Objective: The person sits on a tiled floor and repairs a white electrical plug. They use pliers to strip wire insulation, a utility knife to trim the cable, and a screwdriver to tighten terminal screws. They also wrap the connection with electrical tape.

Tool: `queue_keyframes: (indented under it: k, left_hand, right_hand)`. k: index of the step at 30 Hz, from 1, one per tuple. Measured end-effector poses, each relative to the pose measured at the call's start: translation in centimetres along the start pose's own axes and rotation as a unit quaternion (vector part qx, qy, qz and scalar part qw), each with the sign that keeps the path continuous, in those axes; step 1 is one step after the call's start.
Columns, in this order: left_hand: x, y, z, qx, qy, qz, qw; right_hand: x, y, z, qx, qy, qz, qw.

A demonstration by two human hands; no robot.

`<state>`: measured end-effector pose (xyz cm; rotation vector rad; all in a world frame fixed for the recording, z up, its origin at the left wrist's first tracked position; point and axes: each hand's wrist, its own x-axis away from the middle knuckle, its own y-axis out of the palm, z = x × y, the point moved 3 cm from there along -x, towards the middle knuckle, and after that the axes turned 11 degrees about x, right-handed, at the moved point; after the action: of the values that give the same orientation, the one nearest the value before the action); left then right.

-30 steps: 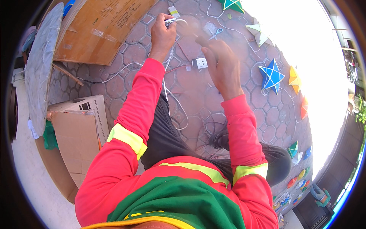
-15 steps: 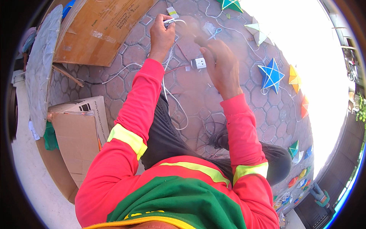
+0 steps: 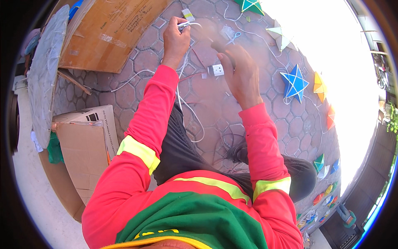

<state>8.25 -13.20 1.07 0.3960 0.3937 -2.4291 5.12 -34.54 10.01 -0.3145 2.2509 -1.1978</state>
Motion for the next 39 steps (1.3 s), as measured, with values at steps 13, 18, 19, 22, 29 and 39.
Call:
queue_keyframes:
  k: [13, 18, 19, 22, 29, 39]
  left_hand:
    - [0.0, -0.2, 0.4, 0.002, -0.015, -0.002, 1.0]
    - [0.1, -0.3, 0.6, 0.021, -0.066, -0.038, 0.997]
    - [0.2, -0.2, 0.6, 0.022, -0.065, -0.04, 0.997]
    - [0.1, -0.2, 0.5, -0.008, 0.001, -0.009, 1.0]
    - [0.3, 0.1, 0.3, -0.004, 0.01, -0.007, 1.0]
    - [0.4, 0.1, 0.9, 0.015, -0.03, -0.028, 0.999]
  right_hand:
    - [0.1, 0.4, -0.4, 0.033, -0.01, 0.026, 0.999]
    - [-0.5, -0.3, -0.9, 0.032, -0.05, -0.014, 0.998]
    - [-0.5, -0.2, -0.6, 0.02, 0.004, -0.053, 0.998]
    - [-0.5, -0.3, -0.4, -0.002, 0.06, -0.084, 0.995]
    - [-0.7, -0.7, -0.7, 0.042, -0.012, -0.041, 0.998]
    - [-1.3, -1.5, -1.0, 0.001, -0.027, -0.02, 0.999]
